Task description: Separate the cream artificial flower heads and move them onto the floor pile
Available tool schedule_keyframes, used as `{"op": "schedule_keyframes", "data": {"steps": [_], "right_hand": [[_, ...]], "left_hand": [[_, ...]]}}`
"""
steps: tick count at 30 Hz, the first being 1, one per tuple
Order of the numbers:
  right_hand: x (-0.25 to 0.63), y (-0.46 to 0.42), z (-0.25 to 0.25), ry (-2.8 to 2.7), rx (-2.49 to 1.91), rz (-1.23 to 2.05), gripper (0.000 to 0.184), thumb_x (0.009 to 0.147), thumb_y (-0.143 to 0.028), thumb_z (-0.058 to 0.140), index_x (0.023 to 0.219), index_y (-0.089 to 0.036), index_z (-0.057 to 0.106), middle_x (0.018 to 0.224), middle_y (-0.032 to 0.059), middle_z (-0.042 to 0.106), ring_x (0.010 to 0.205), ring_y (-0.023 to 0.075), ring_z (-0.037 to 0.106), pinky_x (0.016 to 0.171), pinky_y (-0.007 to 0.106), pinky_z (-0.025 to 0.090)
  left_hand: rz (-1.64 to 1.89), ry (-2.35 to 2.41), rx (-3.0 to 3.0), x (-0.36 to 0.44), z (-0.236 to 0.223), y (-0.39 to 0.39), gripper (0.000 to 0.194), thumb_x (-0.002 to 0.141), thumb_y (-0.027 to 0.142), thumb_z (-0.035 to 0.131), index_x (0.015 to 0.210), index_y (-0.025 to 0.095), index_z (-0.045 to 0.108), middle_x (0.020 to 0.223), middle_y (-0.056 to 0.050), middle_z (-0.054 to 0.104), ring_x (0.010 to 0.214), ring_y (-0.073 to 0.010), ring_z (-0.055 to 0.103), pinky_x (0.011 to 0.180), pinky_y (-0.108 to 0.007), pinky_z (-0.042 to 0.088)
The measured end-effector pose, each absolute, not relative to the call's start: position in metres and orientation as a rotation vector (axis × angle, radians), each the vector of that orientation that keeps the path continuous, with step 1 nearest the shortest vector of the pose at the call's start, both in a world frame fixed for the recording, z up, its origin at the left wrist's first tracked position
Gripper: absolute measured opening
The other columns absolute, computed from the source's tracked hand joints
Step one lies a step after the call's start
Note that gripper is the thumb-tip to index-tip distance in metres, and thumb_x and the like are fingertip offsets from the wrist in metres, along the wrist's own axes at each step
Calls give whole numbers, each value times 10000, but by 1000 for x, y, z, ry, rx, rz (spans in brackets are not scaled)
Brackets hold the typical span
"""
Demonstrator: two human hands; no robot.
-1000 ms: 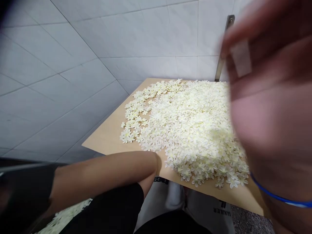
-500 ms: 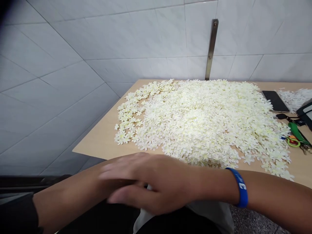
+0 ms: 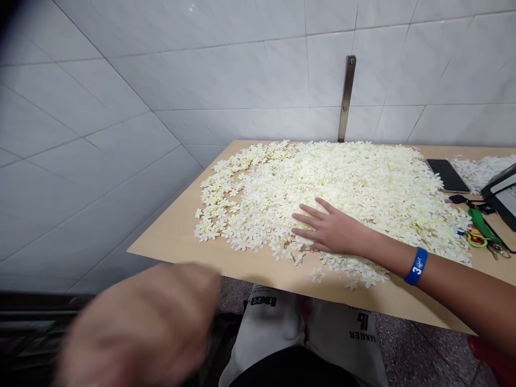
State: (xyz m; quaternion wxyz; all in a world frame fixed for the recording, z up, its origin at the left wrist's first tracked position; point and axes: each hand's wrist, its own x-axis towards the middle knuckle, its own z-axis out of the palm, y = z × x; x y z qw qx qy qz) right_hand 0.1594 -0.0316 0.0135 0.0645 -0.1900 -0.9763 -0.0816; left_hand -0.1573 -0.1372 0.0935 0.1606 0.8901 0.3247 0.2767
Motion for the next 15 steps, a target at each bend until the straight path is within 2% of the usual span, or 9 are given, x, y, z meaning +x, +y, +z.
{"op": "schedule_keyframes", "data": {"steps": [1, 2, 4, 7, 10, 15], "right_hand": [[165, -27, 14, -2924, -621, -250, 601, 981, -417, 606, 1547, -346, 417, 1659, 42, 344, 1535, 331, 336, 1252, 629, 236], [170, -23, 13, -2892, -677, -252, 604, 990, -451, 579, 1558, -353, 397, 1666, 40, 329, 1536, 335, 334, 1244, 637, 247], [181, -17, 9, -2816, -813, -254, 627, 995, -531, 532, 1576, -364, 361, 1681, 40, 290, 1545, 347, 307, 1221, 652, 283], [192, -13, 6, -2757, -946, -204, 688, 964, -637, 515, 1575, -355, 372, 1671, 65, 307, 1529, 381, 328, 1190, 686, 314], [196, -14, 9, -2730, -1015, -148, 737, 942, -700, 494, 1581, -357, 363, 1669, 58, 320, 1537, 378, 311, 1199, 681, 308], [201, -15, 11, -2710, -1041, -122, 762, 909, -726, 526, 1577, -404, 352, 1671, 35, 326, 1549, 402, 264, 1200, 717, 271]], "left_hand": [[746, 904, 2450, -154, 85, -134, 284, 961, 601, 456, 1050, 590, 725, 1027, 100, 781, 918, -220, 748, 721, -394, 643], [792, 1074, 2340, -149, 72, -129, 289, 989, 497, 468, 1091, 531, 736, 1028, 68, 786, 963, -223, 743, 823, -405, 640], [892, 1388, 2291, -138, 40, -119, 313, 991, 432, 493, 1183, 390, 737, 1214, -21, 745, 1160, -264, 688, 1010, -459, 585], [769, 1471, 2389, -126, -5, -105, 389, 991, 415, 524, 1348, 308, 636, 1492, -67, 574, 1401, -283, 528, 1169, -504, 475], [739, 1523, 2426, -135, -20, -94, 410, 1000, 408, 525, 1387, 291, 592, 1544, -75, 519, 1455, -301, 464, 1228, -592, 376], [1108, 1827, 2088, -168, -2, -91, 367, 1030, 438, 443, 1262, 266, 670, 1383, -78, 644, 1336, -280, 575, 1161, -531, 479]]}}
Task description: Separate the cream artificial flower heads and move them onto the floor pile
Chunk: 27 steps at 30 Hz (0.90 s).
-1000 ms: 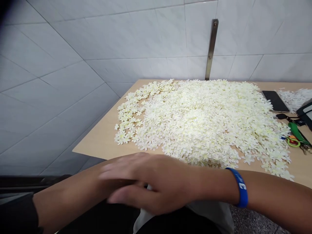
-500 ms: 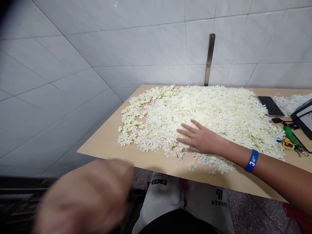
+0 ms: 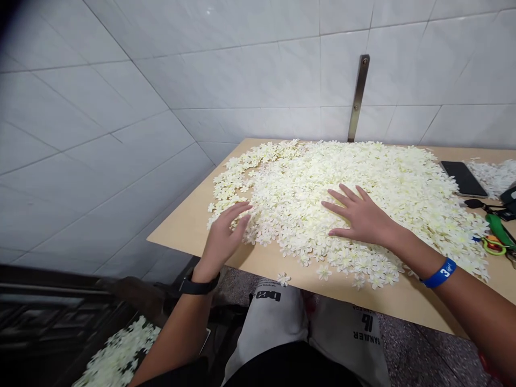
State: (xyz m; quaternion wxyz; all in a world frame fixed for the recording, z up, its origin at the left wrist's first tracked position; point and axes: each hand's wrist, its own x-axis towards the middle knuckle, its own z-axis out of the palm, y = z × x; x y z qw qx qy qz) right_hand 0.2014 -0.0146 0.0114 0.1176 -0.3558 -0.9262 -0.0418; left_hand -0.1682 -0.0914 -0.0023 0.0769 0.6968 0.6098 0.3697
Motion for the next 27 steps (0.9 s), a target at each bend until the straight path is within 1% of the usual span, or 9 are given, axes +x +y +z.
{"op": "schedule_keyframes", "data": {"steps": [2, 4, 6, 9, 12, 16, 20, 24, 27], "right_hand": [[204, -16, 13, -2668, -1020, -116, 770, 918, -709, 529, 1593, -412, 308, 1683, 34, 295, 1555, 406, 243, 1200, 729, 250], [206, -20, 17, -2602, -986, -135, 773, 929, -703, 512, 1605, -408, 279, 1687, 43, 287, 1559, 407, 232, 1203, 731, 230], [207, -26, 23, -2541, -942, -186, 754, 934, -707, 497, 1598, -408, 302, 1672, 58, 328, 1558, 399, 245, 1220, 711, 196], [207, -34, 34, -2420, -907, -271, 657, 964, -677, 469, 1554, -404, 383, 1612, 65, 448, 1535, 364, 328, 1234, 660, 197], [206, -36, 40, -2313, -948, -288, 555, 986, -637, 454, 1477, -381, 490, 1546, 52, 536, 1492, 349, 413, 1230, 642, 214], [204, -25, 43, -2196, -1031, -259, 471, 997, -577, 459, 1381, -335, 588, 1470, 53, 608, 1434, 338, 488, 1221, 627, 240], [204, -13, 41, -2072, -1087, -273, 420, 1001, -536, 458, 1308, -312, 636, 1401, 58, 658, 1387, 336, 535, 1208, 644, 250], [210, -11, 32, -1981, -1048, -300, 341, 1002, -443, 484, 1236, -288, 679, 1302, 79, 712, 1287, 328, 619, 1202, 620, 284], [218, -9, 22, -1930, -995, -358, 270, 997, -374, 506, 1152, -278, 704, 1210, 76, 748, 1187, 308, 682, 1192, 590, 319]], "left_hand": [[1226, 1894, 2059, -166, -9, -107, 364, 1041, 429, 411, 1249, 287, 675, 1332, -73, 670, 1297, -270, 601, 1128, -525, 503], [1240, 1815, 2241, -150, -28, -131, 376, 1022, 464, 457, 1316, 318, 639, 1425, -61, 621, 1339, -275, 578, 1136, -541, 494], [959, 1575, 2582, -129, -51, -154, 482, 976, 561, 513, 1412, 364, 576, 1510, -40, 561, 1425, -315, 510, 1222, -608, 367], [755, 1497, 2707, -108, -77, -174, 482, 1009, 445, 511, 1485, 371, 499, 1485, -9, 577, 1415, -265, 535, 1270, -543, 314], [765, 1497, 2679, -105, -83, -176, 442, 1031, 335, 472, 1470, 366, 518, 1461, 11, 594, 1411, -242, 541, 1271, -530, 314], [802, 1597, 2569, -103, -62, -153, 413, 1044, 296, 411, 1416, 340, 585, 1527, -12, 532, 1459, -247, 486, 1253, -544, 339], [656, 1745, 2408, -92, -24, -113, 438, 1026, 367, 466, 1447, 293, 560, 1658, -72, 321, 1553, -349, 306, 1247, -664, 257], [695, 1611, 2324, -120, 11, -70, 439, 1032, 413, 453, 1459, 343, 525, 1610, -22, 434, 1528, -277, 371, 1265, -620, 257], [811, 1874, 2205, -169, 24, -28, 427, 1033, 378, 417, 1387, 233, 608, 1507, -78, 565, 1411, -287, 516, 1201, -547, 390]]}}
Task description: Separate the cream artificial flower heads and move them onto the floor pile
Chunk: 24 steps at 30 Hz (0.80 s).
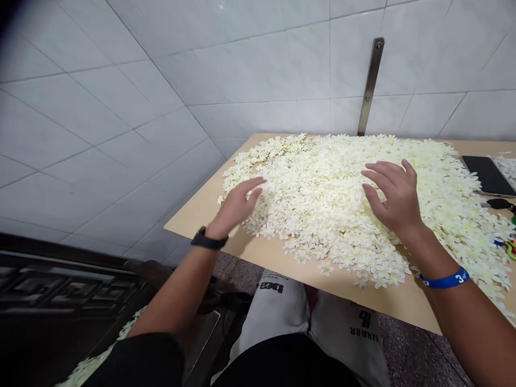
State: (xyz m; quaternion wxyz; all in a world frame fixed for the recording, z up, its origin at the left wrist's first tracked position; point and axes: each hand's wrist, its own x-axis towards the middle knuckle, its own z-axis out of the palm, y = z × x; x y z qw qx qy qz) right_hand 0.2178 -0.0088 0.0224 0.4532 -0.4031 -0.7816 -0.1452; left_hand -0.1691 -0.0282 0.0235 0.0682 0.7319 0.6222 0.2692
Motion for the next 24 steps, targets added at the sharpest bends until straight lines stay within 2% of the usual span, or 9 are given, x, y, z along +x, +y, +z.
{"op": "schedule_keyframes", "data": {"steps": [3, 4, 6, 9, 14, 16, 21, 24], "right_hand": [[223, -2, 13, -1906, -962, -411, 203, 982, -313, 536, 1062, -256, 714, 1121, 74, 773, 1077, 286, 726, 1165, 561, 363], [225, 0, 10, -1907, -949, -423, 184, 974, -295, 548, 1038, -246, 714, 1093, 74, 778, 1049, 280, 733, 1155, 550, 376], [226, 4, 5, -1917, -936, -440, 158, 962, -272, 562, 1004, -234, 710, 1052, 71, 785, 1016, 269, 739, 1142, 531, 390], [228, 6, 0, -1926, -952, -457, 149, 959, -261, 557, 984, -235, 702, 1012, 63, 787, 986, 259, 739, 1131, 516, 396], [232, 3, -3, -1915, -962, -452, 175, 969, -223, 541, 1030, -265, 699, 1007, 79, 785, 984, 267, 739, 1122, 510, 412], [233, 3, -3, -1910, -943, -449, 182, 961, -199, 551, 1042, -261, 703, 1005, 88, 784, 984, 275, 741, 1116, 524, 422], [231, 3, -2, -1886, -901, -472, 166, 934, -172, 579, 1016, -232, 711, 984, 73, 781, 961, 269, 745, 1110, 540, 426], [228, 1, 1, -1850, -903, -506, 166, 929, -171, 575, 1013, -228, 706, 963, 63, 779, 932, 260, 741, 1081, 516, 444]], "left_hand": [[595, 2166, 2090, -215, 23, 20, 406, 983, 262, 439, 1303, 161, 667, 1430, -122, 626, 1337, -333, 563, 1126, -512, 450], [476, 2203, 2071, -225, 20, 34, 420, 969, 278, 464, 1326, 166, 654, 1448, -124, 610, 1339, -343, 553, 1102, -493, 467], [396, 2198, 2051, -237, 14, 56, 407, 920, 304, 556, 1279, 166, 689, 1347, -133, 679, 1250, -341, 606, 1028, -438, 513], [393, 2181, 2061, -238, 3, 70, 349, 876, 246, 580, 1174, 149, 736, 1105, -138, 760, 1125, -318, 652, 973, -397, 525], [505, 2170, 2061, -237, -5, 67, 362, 886, 191, 506, 1158, 85, 719, 877, -136, 748, 920, -283, 681, 879, -386, 541], [569, 2173, 2058, -241, -3, 64, 357, 870, 174, 514, 1149, 81, 717, 900, -135, 747, 905, -277, 680, 868, -387, 546], [807, 2200, 2046, -239, 15, 54, 354, 897, 209, 551, 1203, 92, 683, 1156, -149, 728, 1051, -264, 677, 967, -386, 551], [1130, 2059, 2068, -217, 28, 49, 353, 913, 283, 613, 1224, 127, 668, 1154, -116, 736, 1020, -217, 694, 958, -356, 577]]}}
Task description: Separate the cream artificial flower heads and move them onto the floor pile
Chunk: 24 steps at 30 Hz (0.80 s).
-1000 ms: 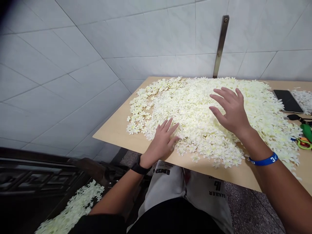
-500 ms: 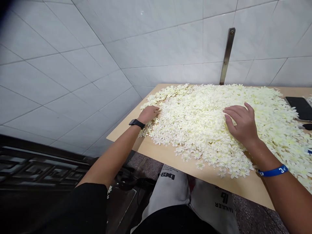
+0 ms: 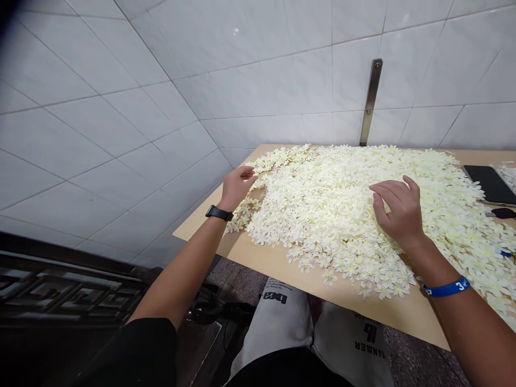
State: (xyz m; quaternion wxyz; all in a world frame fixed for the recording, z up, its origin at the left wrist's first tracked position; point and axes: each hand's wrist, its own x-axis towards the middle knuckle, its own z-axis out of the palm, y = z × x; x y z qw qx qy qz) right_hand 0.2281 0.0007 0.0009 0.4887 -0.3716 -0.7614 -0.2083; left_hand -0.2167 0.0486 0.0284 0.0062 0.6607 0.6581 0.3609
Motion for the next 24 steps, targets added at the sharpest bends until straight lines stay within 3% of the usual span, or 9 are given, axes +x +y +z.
{"op": "schedule_keyframes", "data": {"steps": [3, 6, 9, 13, 19, 24], "right_hand": [[225, -2, 3, -1827, -900, -550, 178, 927, -163, 574, 1033, -224, 703, 936, 72, 776, 892, 257, 732, 975, 462, 498], [224, -4, 3, -1831, -901, -566, 195, 926, -157, 572, 1058, -217, 703, 942, 86, 778, 882, 268, 731, 880, 437, 527], [224, -4, 3, -1836, -896, -529, 205, 935, -151, 560, 1067, -211, 706, 938, 93, 782, 882, 271, 735, 808, 415, 559], [220, -7, 4, -1811, -894, -423, 186, 950, -181, 569, 1057, -214, 719, 933, 95, 784, 874, 266, 744, 789, 400, 587], [205, -21, 7, -1913, -928, 66, 291, 1002, -326, 544, 1240, -238, 687, 1078, 84, 785, 882, 243, 763, 742, 349, 620], [207, -22, 6, -1886, -952, 23, 301, 990, -312, 568, 1257, -235, 684, 1079, 89, 784, 845, 236, 764, 766, 371, 626]], "left_hand": [[1502, 1687, 2265, -179, 37, 51, 284, 921, 296, 652, 1171, 167, 689, 1115, -83, 743, 990, -183, 700, 925, -337, 599], [1634, 1440, 2443, -140, 41, 62, 190, 950, 274, 639, 1093, 173, 712, 1081, -74, 747, 996, -168, 697, 930, -337, 598], [1696, 1284, 2383, -106, 42, 70, 168, 964, 261, 634, 1090, 171, 699, 1082, -70, 738, 937, -135, 702, 818, -279, 624], [1549, 1003, 2535, -63, 39, 54, 168, 986, 267, 611, 1099, 169, 687, 1108, -71, 717, 987, -123, 690, 855, -284, 636], [1301, 536, 2851, 1, 30, -1, 188, 1030, 244, 513, 1105, 149, 656, 1188, -107, 708, 1093, -150, 679, 953, -310, 614], [1342, 915, 2752, -31, 38, -1, 188, 1036, 212, 479, 1052, 180, 664, 1056, -81, 737, 988, -150, 696, 861, -331, 616]]}}
